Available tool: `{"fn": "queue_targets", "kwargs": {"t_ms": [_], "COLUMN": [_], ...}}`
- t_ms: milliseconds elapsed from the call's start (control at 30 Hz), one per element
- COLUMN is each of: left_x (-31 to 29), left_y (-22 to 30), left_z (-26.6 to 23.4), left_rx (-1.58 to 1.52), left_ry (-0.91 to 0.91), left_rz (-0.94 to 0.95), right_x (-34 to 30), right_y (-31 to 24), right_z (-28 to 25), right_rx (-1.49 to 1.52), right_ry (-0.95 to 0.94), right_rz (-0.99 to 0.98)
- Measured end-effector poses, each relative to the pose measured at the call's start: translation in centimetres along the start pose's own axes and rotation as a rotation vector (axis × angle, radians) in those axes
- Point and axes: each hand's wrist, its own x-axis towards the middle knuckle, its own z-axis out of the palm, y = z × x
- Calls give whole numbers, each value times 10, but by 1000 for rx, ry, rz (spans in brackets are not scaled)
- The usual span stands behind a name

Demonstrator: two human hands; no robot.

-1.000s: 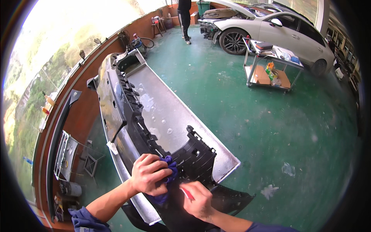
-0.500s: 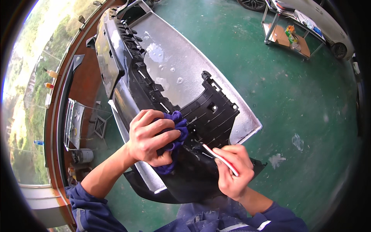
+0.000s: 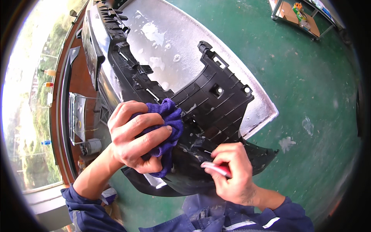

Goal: The person scrubs a detached car bumper with a red sanding block and a purple cloth, then rinses the cloth in a bucket and continues scrubbing with a green sponge. The bumper is held on a metal stand in a workshop.

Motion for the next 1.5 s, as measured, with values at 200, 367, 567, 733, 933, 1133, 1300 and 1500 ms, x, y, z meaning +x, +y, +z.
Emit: {"fn": "queue_targets", "kwargs": {"t_ms": [200, 367, 567, 733, 933, 1133, 1300, 1500], "left_x": [-3, -5, -4, -5, -1, -1, -4, -2], "left_y": [1, 2, 2, 1, 3, 4, 3, 5], "left_z": [-4, -4, -4, -5, -4, 0, 0, -4], "left_rx": [12, -8, -12, -27, -6, -2, 15, 28], "left_ry": [-46, -47, -51, -62, -8, 31, 1, -56], "left_rz": [-12, -44, -61, -64, -73, -62, -50, -72], "right_x": [7, 6, 36, 21, 42, 45, 41, 21], "right_y": [15, 19, 15, 25, 29, 32, 28, 31], "right_z": [-1, 0, 16, 5, 6, 5, 6, -4], "right_rx": [-72, -68, -2, -46, -17, 0, 21, -167], "right_ry": [20, 9, -65, -95, -203, -238, -131, -98], "right_rz": [-152, -138, -272, -294, -456, -506, -423, -371]}}
